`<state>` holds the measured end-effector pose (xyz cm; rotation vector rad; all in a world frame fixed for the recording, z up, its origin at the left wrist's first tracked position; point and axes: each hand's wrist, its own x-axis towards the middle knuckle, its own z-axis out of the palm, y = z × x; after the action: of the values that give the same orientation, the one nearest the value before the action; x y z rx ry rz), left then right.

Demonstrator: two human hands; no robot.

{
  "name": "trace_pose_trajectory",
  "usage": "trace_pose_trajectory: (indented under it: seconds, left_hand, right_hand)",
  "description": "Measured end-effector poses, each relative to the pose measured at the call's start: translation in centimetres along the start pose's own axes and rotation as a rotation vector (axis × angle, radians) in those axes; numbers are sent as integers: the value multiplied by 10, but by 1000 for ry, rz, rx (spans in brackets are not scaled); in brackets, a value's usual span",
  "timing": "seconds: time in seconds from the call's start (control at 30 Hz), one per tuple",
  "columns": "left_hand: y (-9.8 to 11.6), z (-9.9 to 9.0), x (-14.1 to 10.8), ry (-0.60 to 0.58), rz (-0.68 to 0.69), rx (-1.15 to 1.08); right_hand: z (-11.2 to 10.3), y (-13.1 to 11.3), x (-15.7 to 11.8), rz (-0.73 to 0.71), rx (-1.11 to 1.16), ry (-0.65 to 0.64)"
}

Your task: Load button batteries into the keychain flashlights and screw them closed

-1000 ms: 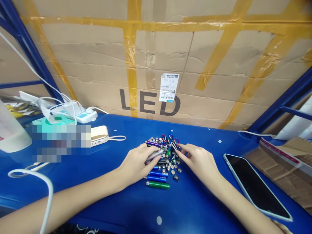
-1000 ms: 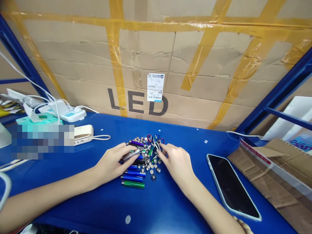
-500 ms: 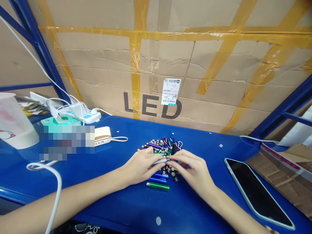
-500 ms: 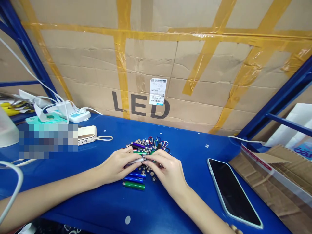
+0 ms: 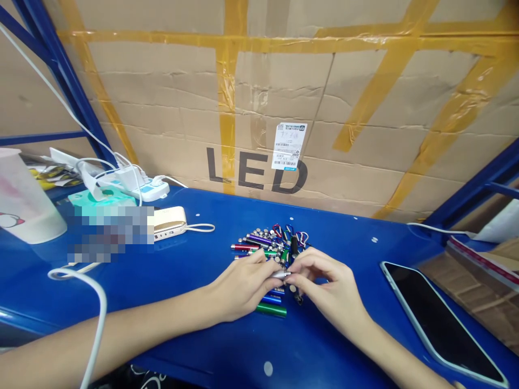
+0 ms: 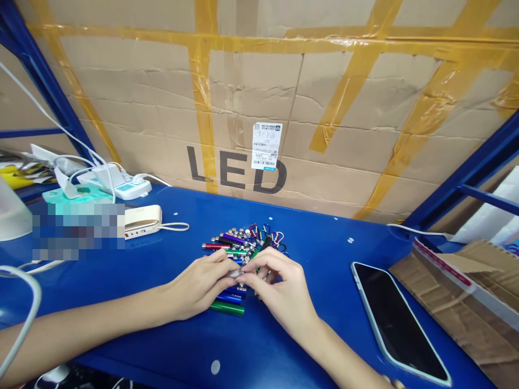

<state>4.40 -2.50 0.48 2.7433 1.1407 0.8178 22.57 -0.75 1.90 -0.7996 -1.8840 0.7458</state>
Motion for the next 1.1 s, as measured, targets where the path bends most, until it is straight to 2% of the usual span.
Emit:
trace_pose_trajectory:
  seconds: [0.13,0.27,0.47,0.8,0.97,1.1]
  left_hand:
    - [1,1,2,-95,-93,-70]
    - [-1,-1,4,-147,-182,-114]
    - [5,-4,5,-158,-252,-305]
    - [5,-7,9,-174,-261,-383]
    - [8,-11,10,-175,-318,-554]
    - [11,-12,8,-202,-368,-695]
  right_hand:
    - [3,2,0,9,-4,75]
    - [5,4,0,48,6,97]
    - [4,2,0,63,30,122]
    - [3,1,1,122,34,96]
    - [2,-1,2,140,70,104]
    - [-11,9,9,153,33,216]
